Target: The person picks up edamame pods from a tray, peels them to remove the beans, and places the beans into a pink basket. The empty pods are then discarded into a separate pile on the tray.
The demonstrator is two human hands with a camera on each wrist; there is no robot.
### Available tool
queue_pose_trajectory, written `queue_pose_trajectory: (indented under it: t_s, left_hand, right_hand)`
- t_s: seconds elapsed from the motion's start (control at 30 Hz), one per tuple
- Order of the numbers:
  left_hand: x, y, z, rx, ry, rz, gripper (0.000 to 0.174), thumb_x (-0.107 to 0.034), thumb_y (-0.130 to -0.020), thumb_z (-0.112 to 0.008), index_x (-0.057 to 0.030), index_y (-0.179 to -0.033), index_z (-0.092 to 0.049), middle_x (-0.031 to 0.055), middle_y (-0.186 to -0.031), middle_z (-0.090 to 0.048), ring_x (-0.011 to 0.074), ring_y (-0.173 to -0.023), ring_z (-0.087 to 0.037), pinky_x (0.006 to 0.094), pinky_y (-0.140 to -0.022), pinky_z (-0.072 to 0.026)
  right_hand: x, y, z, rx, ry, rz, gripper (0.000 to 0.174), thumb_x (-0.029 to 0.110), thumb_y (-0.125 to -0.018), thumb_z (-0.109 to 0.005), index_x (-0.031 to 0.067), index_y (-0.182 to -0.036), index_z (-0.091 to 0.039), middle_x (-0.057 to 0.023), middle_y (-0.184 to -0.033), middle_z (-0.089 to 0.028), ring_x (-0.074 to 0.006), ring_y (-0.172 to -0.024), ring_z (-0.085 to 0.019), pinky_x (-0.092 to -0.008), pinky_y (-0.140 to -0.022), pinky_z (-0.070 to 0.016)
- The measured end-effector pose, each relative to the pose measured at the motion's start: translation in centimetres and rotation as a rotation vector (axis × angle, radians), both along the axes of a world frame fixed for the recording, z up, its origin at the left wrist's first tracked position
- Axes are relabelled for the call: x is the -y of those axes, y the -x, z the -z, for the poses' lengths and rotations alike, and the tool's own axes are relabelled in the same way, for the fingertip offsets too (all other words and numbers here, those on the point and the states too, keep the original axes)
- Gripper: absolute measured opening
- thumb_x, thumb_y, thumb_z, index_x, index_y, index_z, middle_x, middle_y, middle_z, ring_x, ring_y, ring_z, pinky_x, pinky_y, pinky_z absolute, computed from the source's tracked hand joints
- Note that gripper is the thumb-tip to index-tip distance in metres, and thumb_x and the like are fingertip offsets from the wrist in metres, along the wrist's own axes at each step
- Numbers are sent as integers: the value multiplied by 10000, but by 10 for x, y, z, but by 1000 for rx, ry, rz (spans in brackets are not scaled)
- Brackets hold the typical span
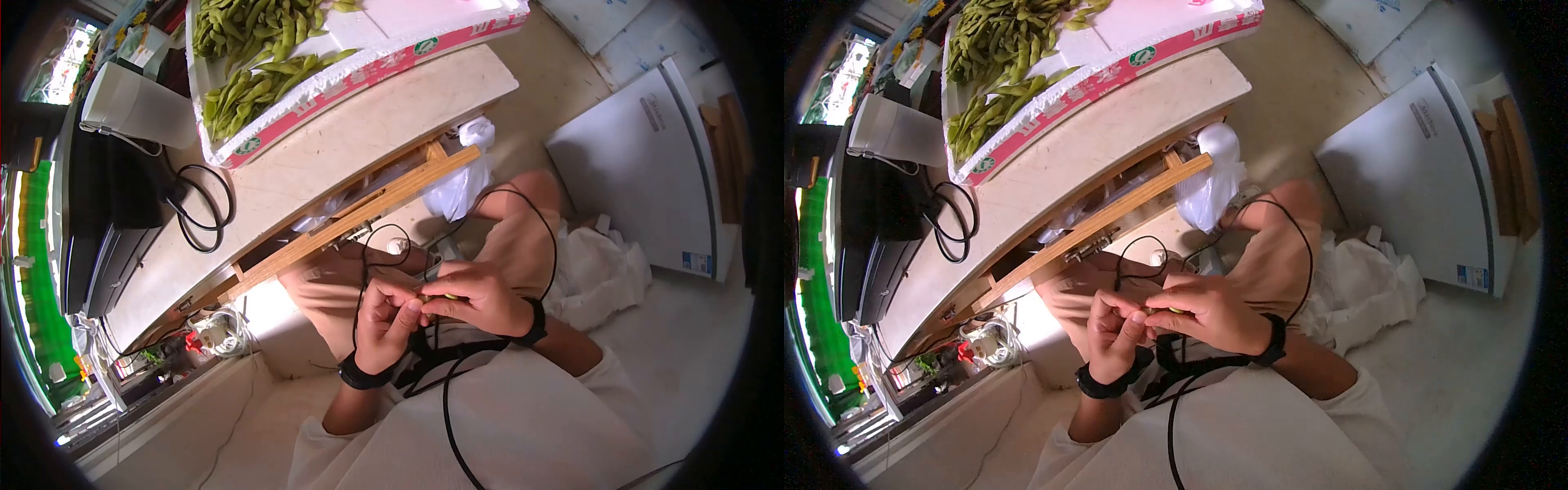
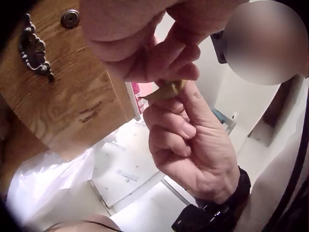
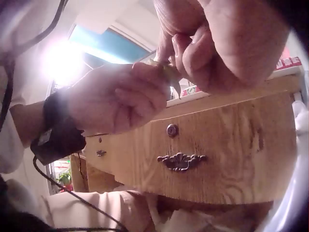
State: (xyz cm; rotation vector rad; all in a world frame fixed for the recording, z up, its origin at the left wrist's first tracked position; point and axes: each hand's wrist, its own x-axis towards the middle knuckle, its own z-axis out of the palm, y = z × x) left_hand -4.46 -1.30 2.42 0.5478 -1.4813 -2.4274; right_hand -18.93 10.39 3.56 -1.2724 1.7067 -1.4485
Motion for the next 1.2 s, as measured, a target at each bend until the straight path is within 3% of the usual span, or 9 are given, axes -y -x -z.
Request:
queue_pose_trajectory:
  t_s: [0.27, 0.33, 0.37, 0.43, 0.57, 0.77, 0.97, 1.07, 1.2]
  left_hand:
    - [-6, 6, -5, -34, 8, -96, 172, -54, -914, -536, -60, -975, -375, 43, -777, -529, 97, -621, -565, 188, -523, -450]
    - [-7, 7, -6, -18, 17, -100, 173, -53, -914, -536, -58, -980, -376, 44, -778, -531, 101, -621, -567, 190, -523, -454]
    - [-8, 7, -6, -2, 25, -104, 174, -52, -914, -536, -56, -985, -377, 45, -779, -533, 104, -621, -569, 192, -523, -458]
    - [-7, 5, -9, -15, 9, -100, 172, -53, -921, -527, -46, -1006, -377, 60, -800, -556, 100, -659, -559, 197, -561, -447]
    - [-4, 3, -14, -64, 43, -93, 156, -62, -936, -508, -28, -1030, -388, 86, -832, -592, 97, -704, -553, 204, -606, -443]
    - [-1, -2, -7, -64, 60, -114, 110, -58, -940, -497, -23, -1004, -415, 87, -840, -591, 105, -730, -558, 206, -630, -446]
    - [-1, 4, -13, -42, 86, -158, 131, -86, -938, -512, -22, -997, -413, 83, -842, -568, 115, -713, -566, 219, -636, -478]
    - [4, 2, -6, -65, 149, -152, 119, -73, -936, -511, -16, -992, -422, 88, -867, -572, 124, -748, -579, 228, -652, -487]
    - [10, -5, -3, -77, 241, -129, 108, -53, -934, -503, -2, -994, -430, 108, -890, -580, 140, -770, -591, 246, -677, -497]
  right_hand:
    - [1, -5, 1, 70, 37, 21, 170, 93, -804, -685, 5, -942, -639, -71, -745, -590, -177, -630, -566, -274, -538, -433]
    - [-2, -10, 3, 479, 10, 90, 96, 56, -847, -596, 0, -925, -602, -58, -771, -573, -126, -593, -521, -238, -507, -404]
    - [-3, -8, 2, 475, 12, 88, 96, 56, -847, -596, 0, -925, -602, -58, -771, -573, -126, -593, -521, -238, -507, -404]
    - [-7, -2, 1, 1313, 48, 152, 95, 28, -848, -478, 9, -901, -554, -59, -790, -538, -85, -565, -455, -201, -477, -352]
    - [-7, 7, 1, 1350, -1, 126, 139, 65, -837, -394, 25, -862, -524, -75, -792, -528, -84, -547, -421, -187, -454, -300]
    - [-5, 8, 1, 1270, -204, -2, 260, 293, -951, -496, 55, -852, -527, -27, -742, -518, -56, -544, -407, -170, -439, -274]
    - [4, 15, -12, 1099, -248, -31, 228, 268, -929, -565, 49, -901, -621, 45, -646, -486, -11, -530, -378, -161, -448, -288]
    - [13, 24, -34, 822, -389, -186, 264, 277, -918, -582, 24, -903, -655, 65, -635, -483, -3, -543, -373, -164, -472, -289]
    - [24, 38, -48, 961, -564, -430, 266, 268, -910, -584, 14, -938, -657, 64, -675, -527, 3, -564, -396, -165, -496, -321]
